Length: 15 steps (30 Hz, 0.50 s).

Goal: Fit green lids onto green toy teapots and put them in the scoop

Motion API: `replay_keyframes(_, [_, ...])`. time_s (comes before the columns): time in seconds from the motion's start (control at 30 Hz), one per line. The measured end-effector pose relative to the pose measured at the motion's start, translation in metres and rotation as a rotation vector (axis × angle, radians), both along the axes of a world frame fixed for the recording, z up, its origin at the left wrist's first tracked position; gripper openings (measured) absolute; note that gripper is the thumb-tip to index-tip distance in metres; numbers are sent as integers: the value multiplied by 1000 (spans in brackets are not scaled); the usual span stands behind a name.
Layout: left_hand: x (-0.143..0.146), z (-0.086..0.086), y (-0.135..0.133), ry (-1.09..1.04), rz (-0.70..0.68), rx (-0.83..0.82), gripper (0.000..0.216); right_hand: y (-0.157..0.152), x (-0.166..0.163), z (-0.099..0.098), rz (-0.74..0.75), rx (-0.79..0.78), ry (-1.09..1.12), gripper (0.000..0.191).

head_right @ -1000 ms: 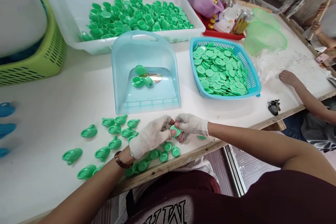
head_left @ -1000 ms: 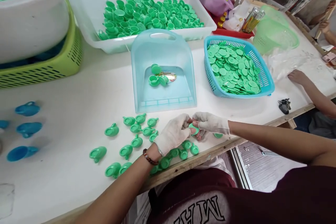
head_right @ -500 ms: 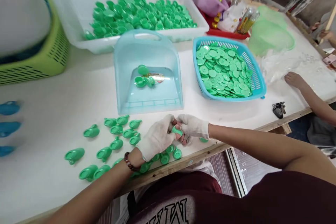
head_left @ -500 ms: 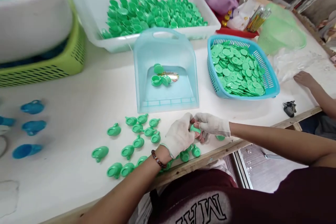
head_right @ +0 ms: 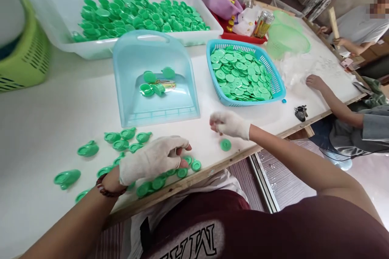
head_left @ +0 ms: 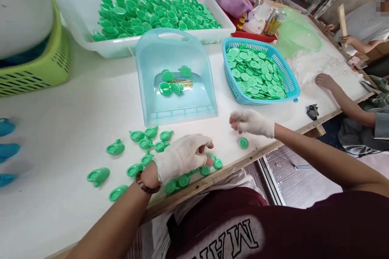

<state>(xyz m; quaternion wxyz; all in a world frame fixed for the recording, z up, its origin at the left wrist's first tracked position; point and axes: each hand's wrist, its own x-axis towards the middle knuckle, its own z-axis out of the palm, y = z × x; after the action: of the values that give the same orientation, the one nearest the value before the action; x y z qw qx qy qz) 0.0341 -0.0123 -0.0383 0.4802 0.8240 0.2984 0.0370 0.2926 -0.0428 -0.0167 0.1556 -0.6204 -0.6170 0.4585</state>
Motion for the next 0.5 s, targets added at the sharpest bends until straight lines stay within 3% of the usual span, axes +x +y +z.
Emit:
replay_keyframes(0.1, [9, -5, -7, 72, -49, 79, 15, -34, 22, -13, 140, 11, -417, 19])
replay_keyframes(0.17, [13, -7, -9, 99, 16, 116, 11, -46, 23, -20, 190, 87, -520, 22])
replay_keyframes(0.37, [9, -3, -2, -34, 367, 83, 24, -33, -25, -23, 239, 466, -232, 7])
replay_keyframes(0.43, [6, -1, 0, -65, 420, -58, 32, -28, -41, -24, 339, 579, -217, 9])
replay_keyframes(0.5, [4, -2, 1, -66, 398, -298, 30, -28, -50, -28, 466, 624, -277, 14])
